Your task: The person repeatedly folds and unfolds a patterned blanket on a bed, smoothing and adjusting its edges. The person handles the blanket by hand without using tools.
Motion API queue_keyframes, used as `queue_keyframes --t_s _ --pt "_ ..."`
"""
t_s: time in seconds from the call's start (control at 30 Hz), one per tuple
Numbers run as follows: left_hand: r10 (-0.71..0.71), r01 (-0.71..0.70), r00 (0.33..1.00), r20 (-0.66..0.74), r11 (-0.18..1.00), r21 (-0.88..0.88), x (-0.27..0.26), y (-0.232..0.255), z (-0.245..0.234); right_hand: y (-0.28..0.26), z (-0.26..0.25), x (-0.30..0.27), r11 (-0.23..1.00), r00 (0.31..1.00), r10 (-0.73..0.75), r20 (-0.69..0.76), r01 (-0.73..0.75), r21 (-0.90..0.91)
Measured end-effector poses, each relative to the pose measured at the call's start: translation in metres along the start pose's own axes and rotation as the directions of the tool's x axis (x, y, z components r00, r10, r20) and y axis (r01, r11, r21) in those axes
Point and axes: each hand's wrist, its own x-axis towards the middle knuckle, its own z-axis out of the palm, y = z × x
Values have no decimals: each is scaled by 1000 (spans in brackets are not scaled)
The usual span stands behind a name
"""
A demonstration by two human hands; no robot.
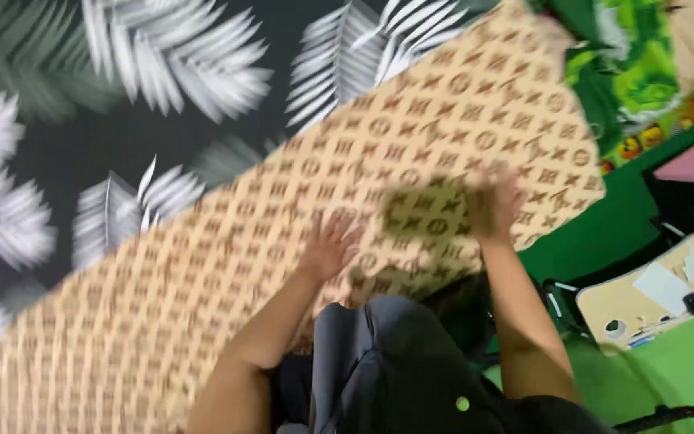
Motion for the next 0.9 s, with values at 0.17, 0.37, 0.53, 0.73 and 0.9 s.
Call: queue_keyframes --t_s 0.17,0.37,0.53,0.73,0.9 --pt "-139 138 989 42 990 23 -203 -7 6 16 -26 -52 931 986 -94 140 137 -338" --pt "-367 422 709 602 905 55 -361 -13 -21 -45 -20 -106 880 895 -388 218 431 -202" --pt "-376 433 872 314 892 -134 -459 -17 62 -96 3 -201 571 357 -670 650 808 145" --pt "-356 428 841 408 899 -98 -460 -18 -3 -57 -7 -208 462 318 -601 734 887 -6" --pt "-392 433 891 229 885 -172 -477 -18 21 -77 -34 -228 599 449 -569 689 800 -26"
